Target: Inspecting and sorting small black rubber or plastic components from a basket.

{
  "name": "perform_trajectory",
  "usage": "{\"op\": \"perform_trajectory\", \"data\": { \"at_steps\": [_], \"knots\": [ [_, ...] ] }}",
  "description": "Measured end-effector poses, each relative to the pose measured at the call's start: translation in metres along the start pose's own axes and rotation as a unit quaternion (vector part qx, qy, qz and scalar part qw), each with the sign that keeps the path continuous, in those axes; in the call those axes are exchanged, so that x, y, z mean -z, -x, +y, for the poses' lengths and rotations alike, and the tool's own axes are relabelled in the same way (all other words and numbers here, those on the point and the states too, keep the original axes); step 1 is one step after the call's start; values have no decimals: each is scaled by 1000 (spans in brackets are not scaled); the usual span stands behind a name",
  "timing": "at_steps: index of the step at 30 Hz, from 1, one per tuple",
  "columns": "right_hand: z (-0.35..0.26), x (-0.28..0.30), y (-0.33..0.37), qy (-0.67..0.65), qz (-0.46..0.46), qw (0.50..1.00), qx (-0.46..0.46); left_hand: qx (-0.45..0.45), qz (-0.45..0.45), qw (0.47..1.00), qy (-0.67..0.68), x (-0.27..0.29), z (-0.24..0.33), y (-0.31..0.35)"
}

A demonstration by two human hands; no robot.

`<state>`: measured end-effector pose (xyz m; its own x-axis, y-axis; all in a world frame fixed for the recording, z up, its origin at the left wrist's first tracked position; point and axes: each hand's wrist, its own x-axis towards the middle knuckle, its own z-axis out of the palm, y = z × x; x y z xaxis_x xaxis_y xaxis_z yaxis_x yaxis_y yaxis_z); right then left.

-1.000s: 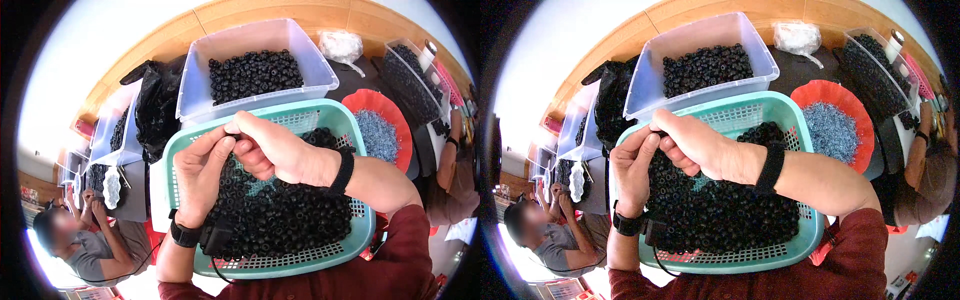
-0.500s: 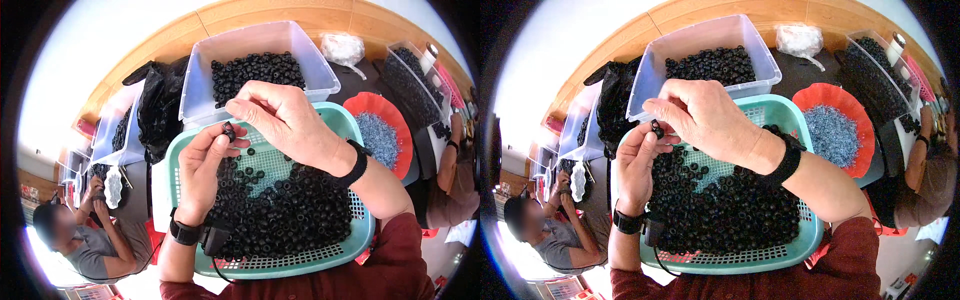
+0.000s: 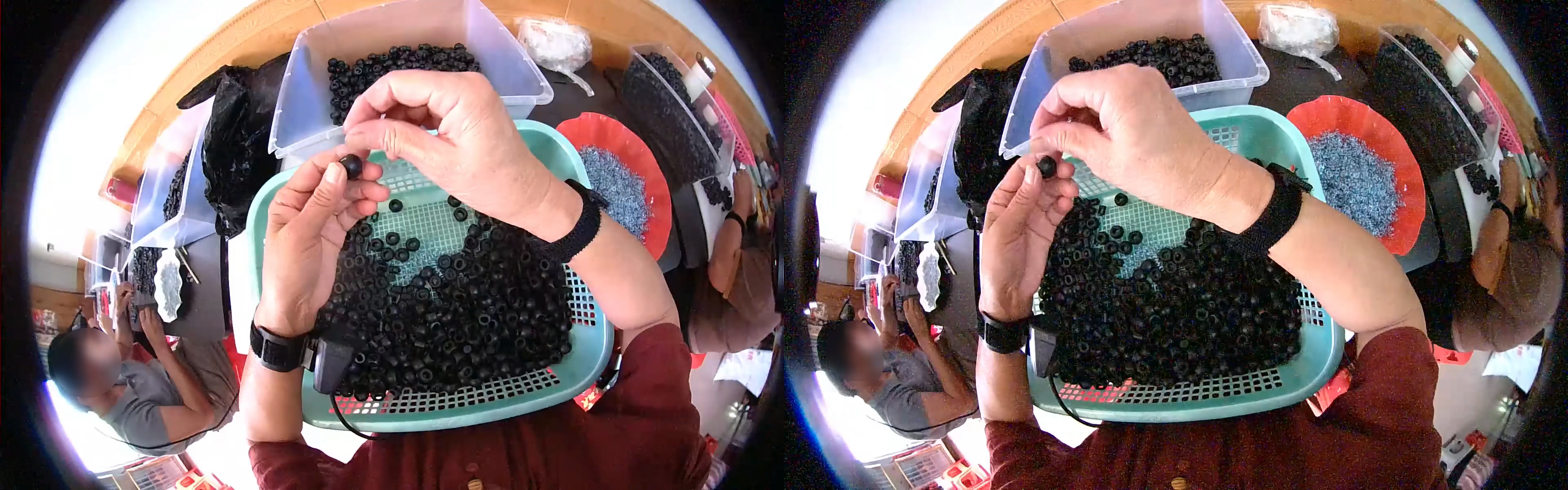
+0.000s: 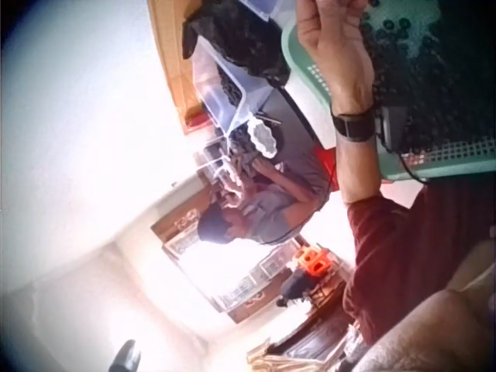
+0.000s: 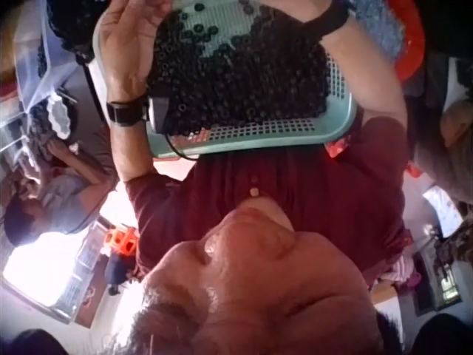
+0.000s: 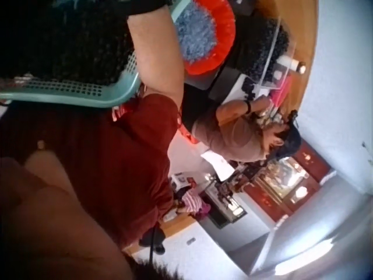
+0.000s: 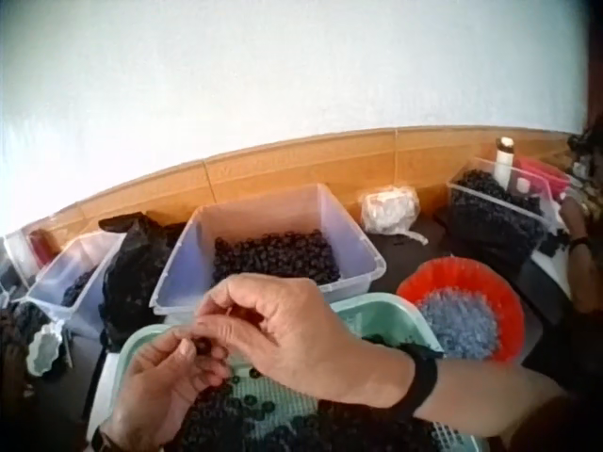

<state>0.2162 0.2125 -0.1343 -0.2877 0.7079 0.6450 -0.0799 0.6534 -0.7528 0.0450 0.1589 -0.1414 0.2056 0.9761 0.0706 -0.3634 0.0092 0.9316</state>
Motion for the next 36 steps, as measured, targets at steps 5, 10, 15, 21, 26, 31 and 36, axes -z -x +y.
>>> {"op": "perform_trajectory", "data": {
  "at_steps": [5,10,15,21,26,31,36],
  "knots": [
    [1,17,-1,175,-58,978,-96,-25,32,999,35,10,2,-4],
    [20,8,22,337,-259,903,-62,-12,-8,997,75,12,4,-2],
    [44,-23,34,368,-295,875,-107,-1,-44,991,125,12,4,-7],
    [92,-39,61,391,-229,885,109,5,-49,993,109,2,7,0],
    [89,-47,60,420,-273,861,86,-13,-97,989,109,5,6,3],
    [76,-50,59,424,-278,860,54,-33,-84,992,91,1,8,6],
    [77,-50,61,397,-223,887,78,-57,-88,992,64,3,7,6]
  ]
}}
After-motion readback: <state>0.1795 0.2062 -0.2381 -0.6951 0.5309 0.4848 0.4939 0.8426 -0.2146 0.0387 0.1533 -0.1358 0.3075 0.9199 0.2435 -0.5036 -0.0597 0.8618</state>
